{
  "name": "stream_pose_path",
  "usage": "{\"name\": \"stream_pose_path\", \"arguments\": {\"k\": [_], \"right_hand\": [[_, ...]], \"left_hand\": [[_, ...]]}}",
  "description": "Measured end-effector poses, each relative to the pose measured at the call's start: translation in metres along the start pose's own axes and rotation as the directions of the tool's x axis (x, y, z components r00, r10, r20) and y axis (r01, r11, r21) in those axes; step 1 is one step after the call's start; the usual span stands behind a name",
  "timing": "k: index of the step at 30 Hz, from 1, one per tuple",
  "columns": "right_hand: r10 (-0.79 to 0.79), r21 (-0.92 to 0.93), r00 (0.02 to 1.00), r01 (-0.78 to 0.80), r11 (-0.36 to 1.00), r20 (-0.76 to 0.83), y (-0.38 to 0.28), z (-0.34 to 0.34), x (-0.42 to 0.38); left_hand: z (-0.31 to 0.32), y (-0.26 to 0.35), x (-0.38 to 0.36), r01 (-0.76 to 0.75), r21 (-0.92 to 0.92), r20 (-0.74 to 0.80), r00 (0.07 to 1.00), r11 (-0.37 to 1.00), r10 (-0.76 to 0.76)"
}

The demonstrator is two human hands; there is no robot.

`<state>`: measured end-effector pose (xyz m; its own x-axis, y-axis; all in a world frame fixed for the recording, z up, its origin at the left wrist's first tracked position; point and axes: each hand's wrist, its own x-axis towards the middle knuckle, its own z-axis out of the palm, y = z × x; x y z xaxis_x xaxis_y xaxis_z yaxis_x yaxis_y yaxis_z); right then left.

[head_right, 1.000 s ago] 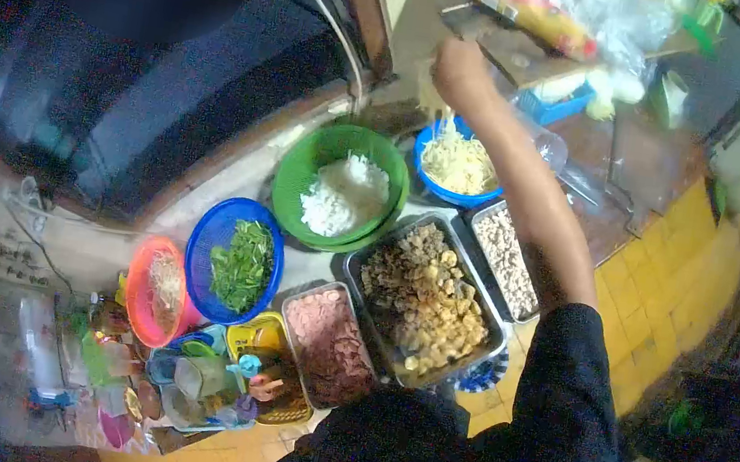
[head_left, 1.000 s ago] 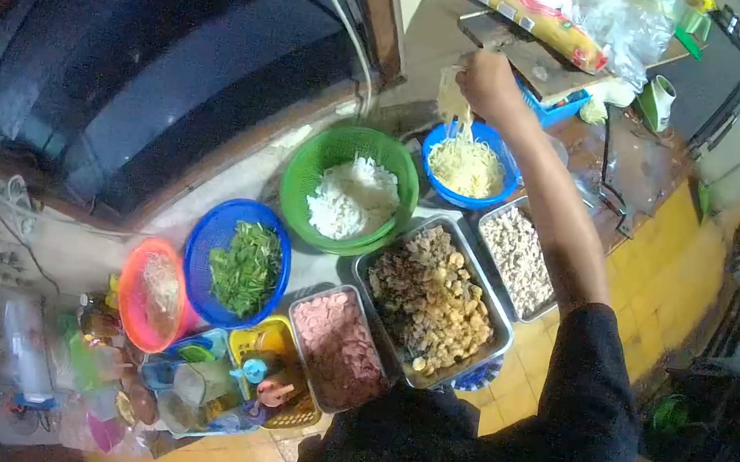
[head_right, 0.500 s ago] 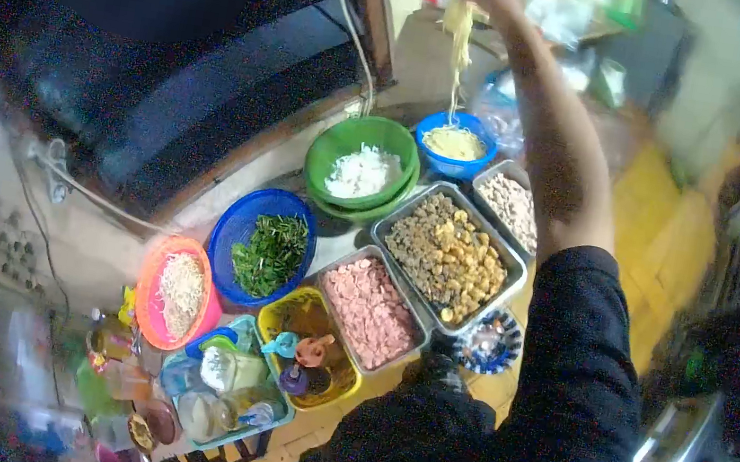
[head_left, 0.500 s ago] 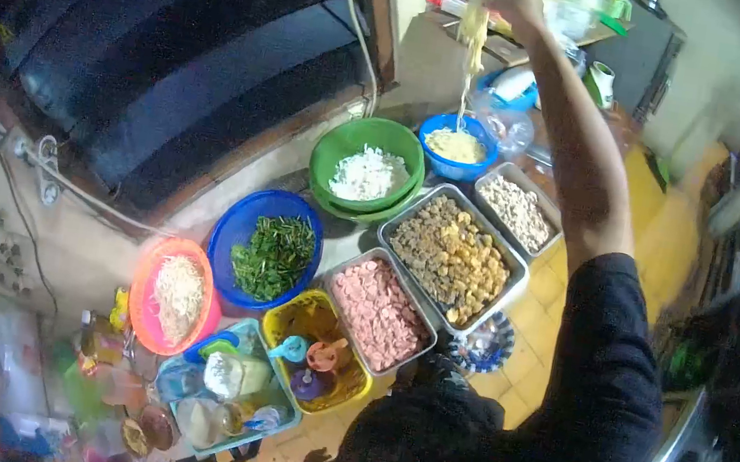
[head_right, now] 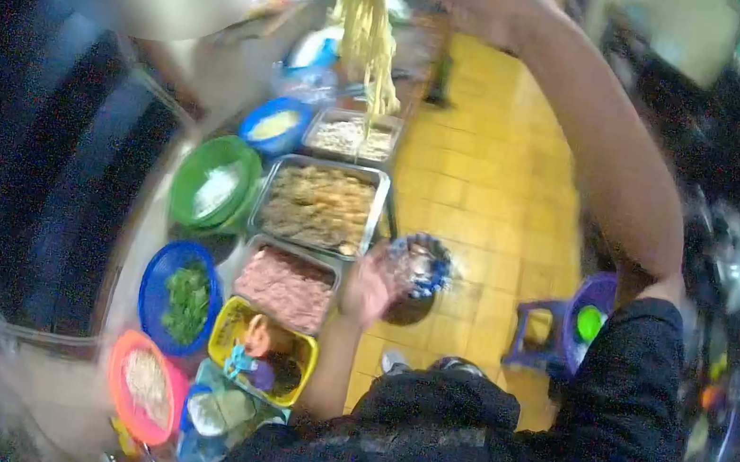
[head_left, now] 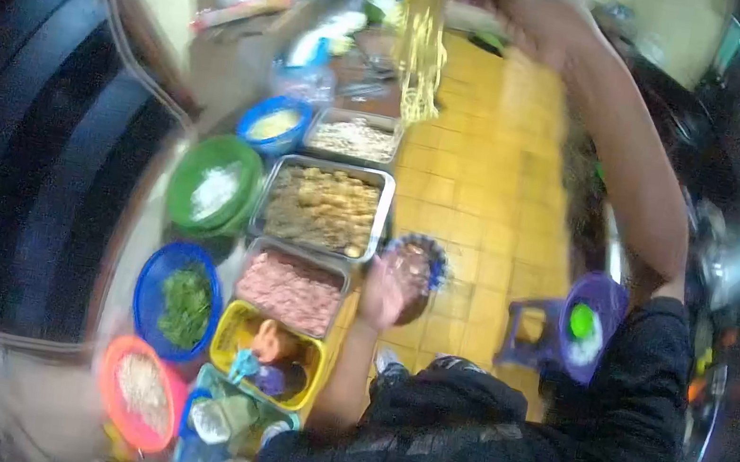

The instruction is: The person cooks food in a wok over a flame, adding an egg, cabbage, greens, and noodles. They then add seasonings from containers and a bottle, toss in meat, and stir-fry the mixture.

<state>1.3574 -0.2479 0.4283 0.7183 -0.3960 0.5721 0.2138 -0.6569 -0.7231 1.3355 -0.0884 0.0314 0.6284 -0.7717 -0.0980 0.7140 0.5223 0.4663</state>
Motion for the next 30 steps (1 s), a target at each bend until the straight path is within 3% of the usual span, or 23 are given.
{"name": "stream_pose_path", "arguments": {"k": [1,2,3,5,7,9,10,14,15,16,17,18,19,20,21,22,23,25,26,27,28,29,30], "right_hand": [[0.001,-0.016,1.000,-0.002,1.000,-0.023,0.014,-0.024,-0.021],[0.003,-0.031,0.999,-0.004,1.000,-0.047,0.027,-0.048,-0.042],[0.021,0.455,0.955,-0.159,0.876,0.294,0.064,-0.090,-0.053],[0.091,0.367,0.953,-0.198,0.909,0.290,0.070,-0.150,-0.108],[0.221,0.315,0.960,-0.266,0.911,0.172,0.080,-0.206,-0.165],[0.356,0.268,0.934,-0.343,0.900,0.001,0.086,-0.265,-0.221],[0.403,0.241,0.911,-0.374,0.896,-0.084,0.089,-0.288,-0.242],[0.450,0.244,0.818,-0.383,0.891,-0.357,0.107,-0.424,-0.344],[0.432,0.252,0.795,-0.354,0.901,-0.426,0.112,-0.462,-0.367],[0.476,0.245,0.706,-0.410,0.878,-0.525,0.107,-0.500,-0.388],[0.387,0.200,0.696,-0.338,0.920,-0.604,0.102,-0.519,-0.397],[0.351,0.238,0.649,-0.259,0.936,-0.675,0.101,-0.558,-0.414],[0.287,0.102,0.653,-0.307,0.946,-0.701,0.103,-0.607,-0.433],[0.283,0.153,0.586,-0.262,0.953,-0.759,0.101,-0.640,-0.442],[0.391,0.203,0.298,-0.506,0.838,-0.871,0.054,-0.643,-0.423],[0.220,0.103,0.508,-0.249,0.963,-0.833,0.066,-0.687,-0.443],[0.143,-0.017,0.434,-0.344,0.939,-0.890,0.053,-0.699,-0.442],[-0.003,-0.161,0.644,-0.187,0.969,-0.765,0.086,-0.781,-0.480],[-0.062,-0.416,0.560,-0.532,0.738,-0.826,0.110,-0.812,-0.501],[-0.157,-0.512,0.489,-0.789,0.338,-0.858,0.140,-0.833,-0.528],[-0.137,-0.408,0.410,-0.704,0.581,-0.902,0.172,-0.842,-0.554],[-0.098,-0.316,0.351,-0.642,0.699,-0.931,0.214,-0.841,-0.583],[-0.089,-0.351,0.348,-0.835,0.423,-0.933,0.228,-0.822,-0.603]], "left_hand": [[0.025,0.004,0.026,0.001,-0.185,0.125,0.992,0.983,0.023],[0.057,0.003,0.043,0.035,-0.201,0.166,0.986,0.979,-0.001],[0.089,-0.004,0.055,0.076,-0.216,0.208,0.978,0.974,-0.030],[0.139,-0.043,0.070,0.143,-0.013,0.297,0.946,0.990,-0.133],[0.171,-0.106,0.072,0.316,0.109,0.340,0.879,0.942,-0.334],[0.184,-0.175,0.065,0.490,0.336,0.434,0.677,0.804,-0.594],[0.203,-0.201,0.048,0.349,0.400,0.534,0.662,0.847,-0.525],[0.255,-0.328,0.009,0.497,0.593,0.512,0.374,0.634,-0.773],[0.273,-0.361,0.001,0.505,0.600,0.509,0.357,0.620,-0.783],[0.295,-0.397,-0.006,0.439,0.636,0.517,0.368,0.635,-0.773],[0.299,-0.403,-0.013,0.376,0.679,0.508,0.380,0.631,-0.773],[0.318,-0.420,-0.019,0.376,0.746,0.473,0.282,0.549,-0.835],[0.333,-0.449,-0.031,0.365,0.741,0.448,0.356,0.564,-0.820],[0.340,-0.463,-0.034,0.302,0.783,0.429,0.372,0.544,-0.823],[0.348,-0.477,-0.038,0.240,0.821,0.406,0.392,0.518,-0.825],[0.356,-0.489,-0.041,0.350,0.779,0.396,0.370,0.521,-0.841],[0.357,-0.501,-0.039,0.271,0.809,0.393,0.409,0.521,-0.824],[0.382,-0.505,-0.037,0.134,0.903,0.301,0.478,0.407,-0.825],[0.387,-0.506,-0.033,0.125,0.905,0.307,0.471,0.407,-0.827],[0.389,-0.506,-0.028,-0.035,0.949,0.285,0.515,0.312,-0.809],[0.391,-0.505,-0.024,-0.189,0.962,0.270,0.556,0.197,-0.786],[0.395,-0.502,-0.019,-0.201,0.961,0.273,0.546,0.192,-0.792],[0.397,-0.500,-0.014,-0.269,0.948,0.291,0.522,0.169,-0.802]]}}
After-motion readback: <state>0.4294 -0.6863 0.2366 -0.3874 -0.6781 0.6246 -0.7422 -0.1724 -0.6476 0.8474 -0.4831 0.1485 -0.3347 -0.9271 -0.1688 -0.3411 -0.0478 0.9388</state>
